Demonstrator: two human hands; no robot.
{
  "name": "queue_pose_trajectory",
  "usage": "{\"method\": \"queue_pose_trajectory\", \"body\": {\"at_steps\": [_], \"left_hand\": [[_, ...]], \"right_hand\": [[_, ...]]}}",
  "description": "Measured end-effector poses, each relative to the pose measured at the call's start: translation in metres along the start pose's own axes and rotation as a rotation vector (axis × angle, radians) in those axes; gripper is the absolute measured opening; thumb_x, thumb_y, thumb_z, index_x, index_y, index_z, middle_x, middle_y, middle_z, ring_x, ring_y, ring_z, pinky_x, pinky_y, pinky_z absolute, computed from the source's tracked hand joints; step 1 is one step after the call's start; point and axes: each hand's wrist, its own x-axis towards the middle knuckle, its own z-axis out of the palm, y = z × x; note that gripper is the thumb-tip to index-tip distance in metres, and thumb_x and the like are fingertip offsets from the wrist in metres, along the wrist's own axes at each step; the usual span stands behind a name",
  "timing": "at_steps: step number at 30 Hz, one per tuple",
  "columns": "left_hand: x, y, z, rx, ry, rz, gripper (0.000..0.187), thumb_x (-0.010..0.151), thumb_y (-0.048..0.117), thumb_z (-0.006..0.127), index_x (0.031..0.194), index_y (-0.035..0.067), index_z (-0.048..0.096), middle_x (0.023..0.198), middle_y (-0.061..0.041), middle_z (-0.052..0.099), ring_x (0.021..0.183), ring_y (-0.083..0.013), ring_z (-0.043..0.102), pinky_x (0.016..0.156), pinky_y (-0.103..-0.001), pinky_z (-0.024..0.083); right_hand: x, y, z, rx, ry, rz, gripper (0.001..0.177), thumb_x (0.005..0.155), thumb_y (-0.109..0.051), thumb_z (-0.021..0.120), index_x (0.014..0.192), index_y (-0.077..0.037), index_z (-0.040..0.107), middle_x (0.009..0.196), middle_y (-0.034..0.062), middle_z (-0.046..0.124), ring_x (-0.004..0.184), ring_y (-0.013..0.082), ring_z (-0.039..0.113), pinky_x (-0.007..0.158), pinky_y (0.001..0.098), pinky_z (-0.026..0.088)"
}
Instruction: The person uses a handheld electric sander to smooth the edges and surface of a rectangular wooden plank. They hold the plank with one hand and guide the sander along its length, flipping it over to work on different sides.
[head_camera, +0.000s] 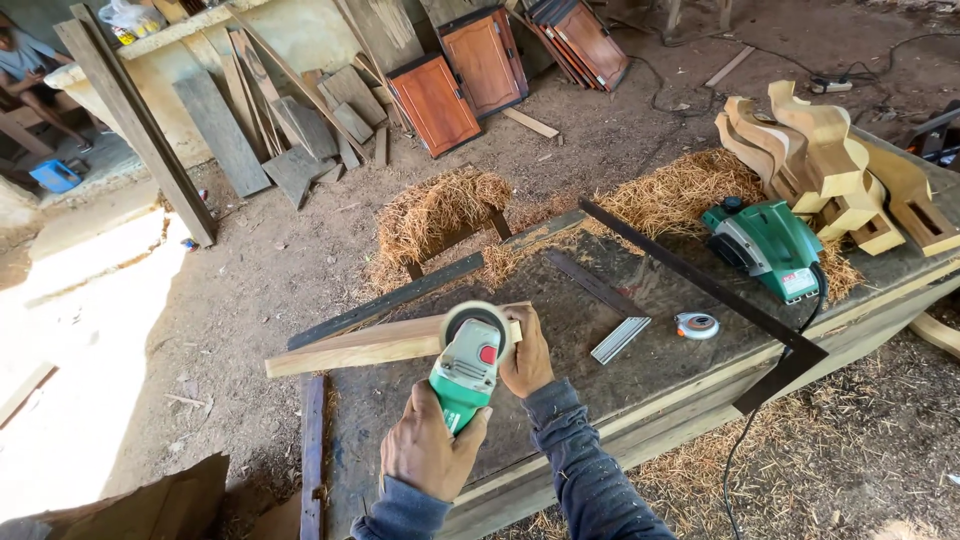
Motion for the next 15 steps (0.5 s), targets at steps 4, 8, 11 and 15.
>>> {"method": "queue_pose_trajectory", "body": {"at_steps": [4,8,11,15], "left_hand": [[-0.003,-0.013,0.005,-0.017,-0.094,-0.139,0.059,0.084,0.049,0.074,0.105,0.0,0.05,0.081,-0.023,0.073,0.065,-0.0351,0.076,0.061,-0.046,0.061],[-0.005,-0.011,0.003,-0.07,0.013,-0.083,0.057,0.081,0.047,0.076,0.098,-0.002,0.052,0.079,-0.024,0.073,0.063,-0.0354,0.075,0.058,-0.047,0.061],[-0.007,-0.001,0.003,-0.079,0.022,-0.069,0.058,0.08,0.047,0.077,0.106,0.0,0.053,0.081,-0.024,0.073,0.064,-0.0357,0.075,0.058,-0.048,0.06],[-0.008,0.007,0.006,-0.085,0.058,0.032,0.057,0.08,0.046,0.078,0.101,0.0,0.052,0.085,-0.023,0.071,0.068,-0.0402,0.073,0.059,-0.051,0.057]], "right_hand": [[0.001,0.002,0.002,-0.034,0.024,-0.072,0.046,0.107,-0.046,0.044,0.126,-0.004,0.049,0.116,0.0169,0.057,0.107,0.0353,0.063,0.093,0.0427,0.051],[0.001,0.003,0.003,-0.022,0.021,-0.061,0.05,0.106,-0.049,0.044,0.127,-0.004,0.049,0.116,0.0161,0.058,0.107,0.0331,0.064,0.092,0.0415,0.053],[-0.001,0.007,0.001,0.01,-0.009,-0.023,0.043,0.11,-0.044,0.046,0.126,-0.004,0.048,0.116,0.0165,0.058,0.107,0.0324,0.066,0.091,0.0414,0.054],[-0.001,0.013,0.006,-0.058,-0.057,-0.042,0.052,0.103,-0.048,0.058,0.123,-0.003,0.046,0.113,0.0187,0.057,0.101,0.0321,0.067,0.082,0.0379,0.058]]}}
